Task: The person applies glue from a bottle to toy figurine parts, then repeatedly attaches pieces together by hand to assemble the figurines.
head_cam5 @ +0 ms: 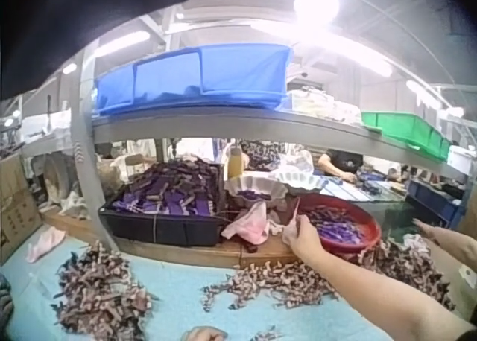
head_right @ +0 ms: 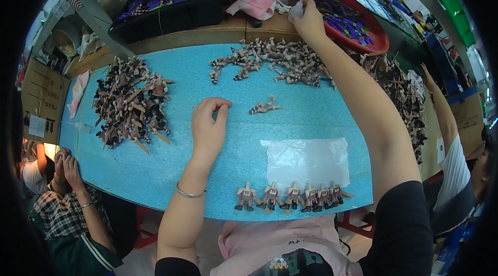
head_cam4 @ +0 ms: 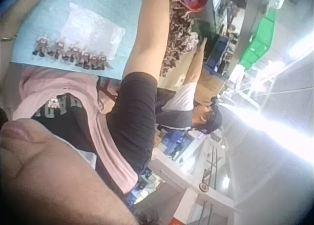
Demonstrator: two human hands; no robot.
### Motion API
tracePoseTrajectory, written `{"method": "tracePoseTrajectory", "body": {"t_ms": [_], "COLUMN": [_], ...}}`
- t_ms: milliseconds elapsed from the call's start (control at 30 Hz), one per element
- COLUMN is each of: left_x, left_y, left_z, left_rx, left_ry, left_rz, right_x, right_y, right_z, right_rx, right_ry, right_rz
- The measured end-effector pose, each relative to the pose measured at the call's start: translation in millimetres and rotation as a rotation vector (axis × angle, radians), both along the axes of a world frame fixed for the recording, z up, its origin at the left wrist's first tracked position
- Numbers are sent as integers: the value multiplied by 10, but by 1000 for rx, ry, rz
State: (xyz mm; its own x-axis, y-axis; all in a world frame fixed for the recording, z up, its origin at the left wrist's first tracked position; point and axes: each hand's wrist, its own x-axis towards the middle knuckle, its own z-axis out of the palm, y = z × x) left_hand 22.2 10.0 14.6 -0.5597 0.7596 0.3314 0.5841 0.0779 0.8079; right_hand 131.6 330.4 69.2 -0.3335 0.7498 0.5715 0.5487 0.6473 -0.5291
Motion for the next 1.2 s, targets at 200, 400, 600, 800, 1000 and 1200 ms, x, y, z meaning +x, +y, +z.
{"method": "tracePoseTrajectory", "body": {"t_ms": [200,400,600,800,1000,1200], "left_x": [-6,-30,-45,-59,-24,-143], "left_y": [-48,-53,-48,-68,-94,-90], "left_z": [-16,-48,-37,-33,-29,-158], "left_rx": [9,12,-11,-32,-34,28], "left_ry": [-7,16,39,69,19,-17], "left_rz": [12,-8,-14,-13,-52,-70], "right_x": [415,541,407,354,442,1038], "right_y": [-1194,-2172,-1947,-1773,-1815,-1782], "right_z": [89,-65,-233,-286,-371,-181], "right_rx": [289,-268,-289,-288,-334,-271], "right_ry": [-243,-511,-491,-454,-363,-197], "right_rz": [239,451,518,525,468,441]}}
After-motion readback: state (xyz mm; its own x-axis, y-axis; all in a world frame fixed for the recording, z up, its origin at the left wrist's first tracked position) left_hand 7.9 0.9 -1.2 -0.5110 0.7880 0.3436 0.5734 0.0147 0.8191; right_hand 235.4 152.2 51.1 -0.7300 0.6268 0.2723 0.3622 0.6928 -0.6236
